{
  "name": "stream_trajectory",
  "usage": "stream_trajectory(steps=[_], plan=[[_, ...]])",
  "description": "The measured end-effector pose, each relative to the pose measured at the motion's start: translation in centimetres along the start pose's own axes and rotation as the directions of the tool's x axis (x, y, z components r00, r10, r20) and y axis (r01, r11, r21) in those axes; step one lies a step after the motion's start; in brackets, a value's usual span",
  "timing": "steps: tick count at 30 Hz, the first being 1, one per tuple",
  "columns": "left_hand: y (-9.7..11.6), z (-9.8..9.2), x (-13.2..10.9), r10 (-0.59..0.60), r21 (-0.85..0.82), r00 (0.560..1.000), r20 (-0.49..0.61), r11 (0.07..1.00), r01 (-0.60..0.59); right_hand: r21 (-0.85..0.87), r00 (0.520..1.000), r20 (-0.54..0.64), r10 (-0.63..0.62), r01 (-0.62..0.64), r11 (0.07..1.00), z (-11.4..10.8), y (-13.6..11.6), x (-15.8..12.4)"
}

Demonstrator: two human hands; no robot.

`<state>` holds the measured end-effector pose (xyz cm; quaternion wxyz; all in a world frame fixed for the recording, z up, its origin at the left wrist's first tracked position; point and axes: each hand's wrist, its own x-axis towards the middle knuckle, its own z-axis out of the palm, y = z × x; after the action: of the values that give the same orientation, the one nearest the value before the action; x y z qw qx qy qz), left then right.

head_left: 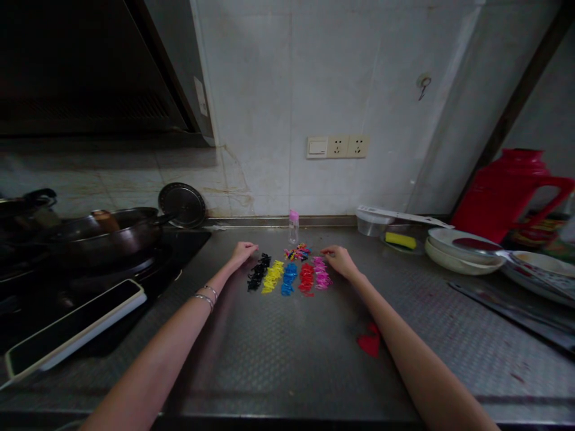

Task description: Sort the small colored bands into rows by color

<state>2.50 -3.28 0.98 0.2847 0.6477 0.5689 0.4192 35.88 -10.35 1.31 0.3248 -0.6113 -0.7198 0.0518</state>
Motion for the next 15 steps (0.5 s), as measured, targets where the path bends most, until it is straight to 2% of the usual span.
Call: stream_trajectory(steps=[2, 5, 9, 12, 15], plan=[[0.6, 0.4, 0.2, 0.006, 0.095, 1.0, 0.001, 0.995, -0.006, -0.025, 0.999, -0.012, 0.033, -0.034, 0.999, -0.1, 0.1, -0.1], [1.9, 1.6, 0.8, 0.109, 0.261, 0.994, 0.018, 0.959, -0.11, -0.078, 0.996, -0.034, 0.078, -0.08, 0.994, -0.2, 0.1, -0.4], [3.7, 3.5, 1.3, 0.254, 0.343, 0.951, 0.175, 0.89, -0.3, -0.125, 0.993, -0.057, 0.104, -0.11, 0.986, -0.2, -0.3, -0.6], [4.7, 4.7, 1.0, 0.27, 0.367, 0.922, 0.277, 0.857, -0.361, -0.14, 0.993, -0.055, 0.102, -0.109, 0.984, -0.3, -0.6, -0.7], [5.5, 5.5, 0.3, 0.239, 0.397, 0.921, 0.309, 0.847, -0.353, -0.147, 0.995, -0.038, 0.091, -0.096, 0.984, -0.4, -0.9, -0.7]])
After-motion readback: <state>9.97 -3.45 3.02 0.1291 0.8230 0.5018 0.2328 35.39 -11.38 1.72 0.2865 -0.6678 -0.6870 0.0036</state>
